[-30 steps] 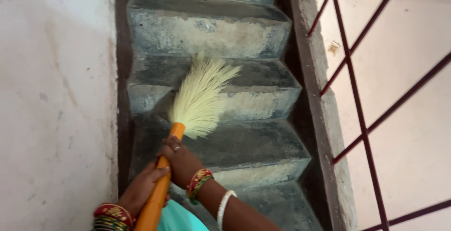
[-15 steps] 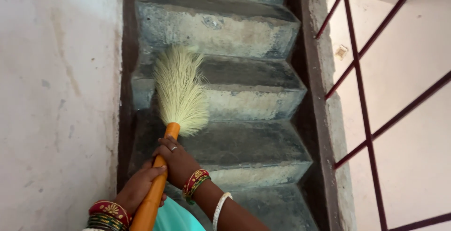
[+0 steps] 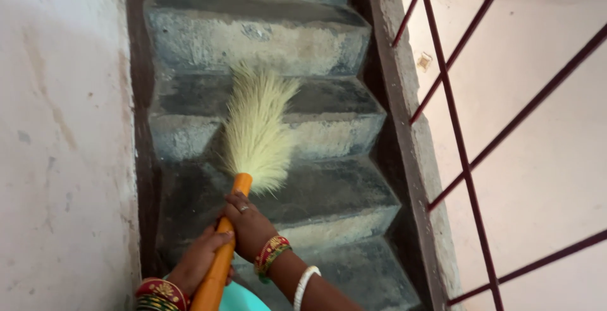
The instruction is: The person sweeps concrete stairs with a handheld broom, moving the broom across each step while descending.
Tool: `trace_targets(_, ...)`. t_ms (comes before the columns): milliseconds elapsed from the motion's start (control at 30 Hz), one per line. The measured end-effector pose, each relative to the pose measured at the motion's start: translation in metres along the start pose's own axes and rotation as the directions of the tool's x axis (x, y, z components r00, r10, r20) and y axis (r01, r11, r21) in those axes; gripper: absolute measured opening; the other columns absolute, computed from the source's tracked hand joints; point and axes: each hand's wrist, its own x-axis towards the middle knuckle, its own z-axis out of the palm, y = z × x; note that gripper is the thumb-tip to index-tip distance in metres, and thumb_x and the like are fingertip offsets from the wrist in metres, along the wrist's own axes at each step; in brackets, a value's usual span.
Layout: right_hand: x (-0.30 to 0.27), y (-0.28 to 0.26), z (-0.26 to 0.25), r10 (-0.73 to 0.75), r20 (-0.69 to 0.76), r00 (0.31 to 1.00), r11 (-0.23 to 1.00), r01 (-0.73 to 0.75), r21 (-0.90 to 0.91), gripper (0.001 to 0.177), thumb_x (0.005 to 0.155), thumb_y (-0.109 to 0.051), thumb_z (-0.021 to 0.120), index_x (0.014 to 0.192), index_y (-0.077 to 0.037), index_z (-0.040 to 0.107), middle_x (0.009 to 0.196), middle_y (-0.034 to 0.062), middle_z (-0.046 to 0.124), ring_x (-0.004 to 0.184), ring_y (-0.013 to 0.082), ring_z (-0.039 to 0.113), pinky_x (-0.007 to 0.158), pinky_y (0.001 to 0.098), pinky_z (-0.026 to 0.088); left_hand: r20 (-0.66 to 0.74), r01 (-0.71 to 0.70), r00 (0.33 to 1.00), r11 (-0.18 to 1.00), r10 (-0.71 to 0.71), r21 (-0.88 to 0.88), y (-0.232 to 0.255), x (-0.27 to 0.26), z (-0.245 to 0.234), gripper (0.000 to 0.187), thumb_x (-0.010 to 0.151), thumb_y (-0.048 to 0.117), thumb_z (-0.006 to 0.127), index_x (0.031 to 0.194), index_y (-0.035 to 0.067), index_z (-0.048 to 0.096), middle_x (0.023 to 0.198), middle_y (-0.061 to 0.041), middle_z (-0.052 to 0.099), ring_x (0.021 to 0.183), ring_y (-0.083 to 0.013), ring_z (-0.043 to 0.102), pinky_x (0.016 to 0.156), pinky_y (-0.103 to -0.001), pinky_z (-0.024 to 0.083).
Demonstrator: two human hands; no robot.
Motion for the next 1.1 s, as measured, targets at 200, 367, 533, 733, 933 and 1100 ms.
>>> trace_targets(200,-0.006,0.007,0.01,-0.057,-0.056,0.997,0.997,0.053,-0.056,0.036,0.089,-0.006,0.067,0.123,-0.007,0.059,0.155,0.0204,0.046,0.15,0.0422,0.039,0.12,0.0471,0.038,0.023,-0.069,0.997,0.998,0.069,-0.002,-0.006,-0.011,0.003,0.055,0.093,0.034,0.059,0.142,0.014,0.045,0.082,-0.016,0.057,0.053,-0.0268,0.06,0.047,-0.041,0.053)
trace_targets(367,-0.008,0.001,0.01,0.034,-0.024,0.999,0.999,-0.034,-0.008,0.036,0.086,-0.01,0.07,0.12,-0.011,0.061,0.156,0.0156,0.046,0.15,0.039,0.039,0.113,0.0454,0.044,0.043,-0.044,0.998,0.998,0.046,-0.041,-0.008,-0.013,0.004,0.055,0.094,0.036,0.058,0.144,0.016,0.046,0.084,-0.014,0.057,0.056,-0.0254,0.061,0.049,-0.04,0.053)
trace_targets(533,-0.008,-0.001,0.014,0.021,-0.02,1.0,0.999,-0.022,-0.034,0.04,0.084,-0.011,0.072,0.123,-0.012,0.061,0.156,0.0148,0.046,0.15,0.0387,0.038,0.114,0.0452,0.044,0.087,-0.062,0.993,0.988,0.075,-0.14,-0.022,-0.006,-0.005,0.05,0.092,0.04,0.059,0.138,0.024,0.051,0.082,-0.01,0.057,0.055,-0.0235,0.06,0.048,-0.039,0.053)
trace_targets(733,-0.013,-0.001,0.017,0.006,-0.035,0.999,0.998,-0.008,-0.059,0.04,0.085,-0.011,0.073,0.123,-0.013,0.061,0.157,0.0142,0.045,0.151,0.0378,0.036,0.115,0.045,0.044,0.1,0.059,0.994,0.97,-0.037,-0.234,-0.04,0.006,-0.016,0.043,0.091,0.042,0.062,0.107,0.003,0.055,0.077,-0.011,0.058,0.057,-0.0231,0.06,0.05,-0.037,0.052)
trace_targets(933,-0.024,-0.008,0.01,0.081,-0.027,0.996,0.995,-0.083,-0.047,0.041,0.081,-0.013,0.074,0.12,-0.016,0.061,0.157,0.0093,0.045,0.152,0.0321,0.036,0.11,0.0426,0.047,0.19,0.082,0.981,0.965,-0.034,-0.25,-0.039,-0.011,-0.008,0.049,0.092,0.045,0.063,0.108,0.0,0.056,0.069,-0.012,0.057,0.057,-0.0206,0.059,0.052,-0.033,0.053)
trace_targets(1100,-0.031,-0.009,0.014,0.055,-0.101,0.993,0.995,-0.063,-0.079,0.038,0.085,-0.015,0.075,0.12,-0.018,0.061,0.157,0.0081,0.046,0.153,0.0307,0.037,0.114,0.0421,0.046,0.062,0.171,0.985,0.94,-0.16,-0.295,-0.029,-0.026,0.007,0.044,0.09,0.036,0.064,0.117,0.003,0.054,0.078,-0.011,0.061,0.064,-0.0198,0.061,0.059,-0.031,0.056)
